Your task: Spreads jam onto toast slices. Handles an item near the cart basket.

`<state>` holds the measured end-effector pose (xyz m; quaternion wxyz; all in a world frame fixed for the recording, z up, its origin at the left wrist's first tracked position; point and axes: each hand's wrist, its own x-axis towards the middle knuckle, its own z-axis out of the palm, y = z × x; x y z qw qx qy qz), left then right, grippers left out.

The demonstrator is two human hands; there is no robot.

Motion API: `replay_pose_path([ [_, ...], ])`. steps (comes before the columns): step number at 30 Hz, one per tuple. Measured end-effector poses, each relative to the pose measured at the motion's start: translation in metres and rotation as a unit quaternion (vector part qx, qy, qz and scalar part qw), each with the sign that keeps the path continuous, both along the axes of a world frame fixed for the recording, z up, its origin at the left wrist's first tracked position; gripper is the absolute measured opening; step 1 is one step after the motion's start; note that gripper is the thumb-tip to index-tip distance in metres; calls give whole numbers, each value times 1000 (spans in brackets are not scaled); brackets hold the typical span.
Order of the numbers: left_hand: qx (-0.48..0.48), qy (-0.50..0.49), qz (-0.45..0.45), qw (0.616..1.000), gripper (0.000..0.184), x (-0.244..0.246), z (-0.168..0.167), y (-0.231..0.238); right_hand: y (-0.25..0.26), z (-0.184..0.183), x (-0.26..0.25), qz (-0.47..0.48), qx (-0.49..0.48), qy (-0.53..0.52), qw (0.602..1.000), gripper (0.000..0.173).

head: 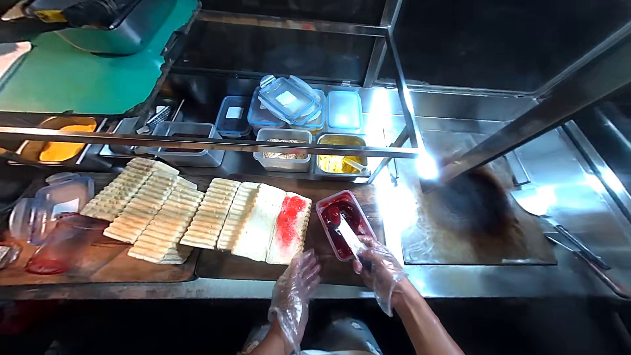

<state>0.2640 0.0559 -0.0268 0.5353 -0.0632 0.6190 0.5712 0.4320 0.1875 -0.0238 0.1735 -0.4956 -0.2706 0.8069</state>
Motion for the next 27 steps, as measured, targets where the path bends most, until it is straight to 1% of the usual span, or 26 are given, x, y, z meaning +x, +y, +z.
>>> replay_pose_path([
  [2,-16,16,21,1000,43,-13,2,-20,2,16,-8,42,58,-8,997,21],
  [3,-28,27,31,999,41,-21,3,-30,1,24,-19,81,106,-44,990,20],
  [4,-39,32,39,998,40,-30,4,-40,1,27,-32,132,176,-91,971,21],
  [5,-48,34,46,997,40,-39,4,-48,0,27,-47,189,257,-155,935,22],
  [6,-52,35,52,997,40,-47,2,-56,0,26,-65,251,336,-243,874,25],
  [7,-55,33,57,996,39,-56,0,-63,-2,23,-84,312,395,-332,798,30],
  [8,-60,29,59,996,39,-63,-1,-69,-8,18,-100,354,437,-398,725,35],
  [9,-66,26,60,996,39,-70,-2,-75,-16,9,-111,370,472,-439,669,39],
  [10,-68,24,59,996,39,-77,-2,-81,-30,3,-115,379,492,-459,635,42],
  [11,-67,22,55,996,40,-85,-1,-88,-50,1,-113,370,515,-469,615,42],
  [12,-66,23,50,996,41,-93,1,-95,-76,-1,-104,340,547,-476,599,38],
  [14,-66,30,34,997,43,-110,4,-108,-124,-4,-88,245,616,-470,583,36],
  [15,-71,34,24,997,43,-119,5,-114,-135,-4,-88,208,630,-468,584,37],
  [16,-79,36,11,996,43,-126,4,-121,-136,-2,-94,184,625,-466,599,33],
  [17,-88,37,-3,995,43,-134,2,-127,-125,0,-105,177,598,-474,621,28],
  [18,-97,35,-20,994,43,-142,-1,-130,-107,2,-117,191,557,-487,645,29],
  [19,-105,34,-32,993,42,-149,-4,-133,-89,0,-126,221,512,-503,660,34],
  [20,-111,36,-40,992,41,-155,-5,-136,-80,-7,-129,240,492,-515,659,38],
  [21,-113,42,-47,992,40,-162,-6,-139,-86,-12,-126,257,485,-525,651,40],
  [22,-105,52,-54,992,41,-170,-6,-142,-107,-14,-119,247,503,-529,637,37],
  [24,-79,69,-56,993,40,-185,-5,-148,-163,-19,-99,166,585,-525,596,31],
  [25,-73,74,-50,993,39,-189,-5,-151,-183,-19,-94,128,605,-520,590,32],
  [26,-77,74,-44,993,39,-191,-6,-154,-191,-20,-94,98,615,-517,587,32],
  [27,-87,70,-44,993,38,-191,-6,-156,-186,-18,-101,87,619,-516,586,30],
])
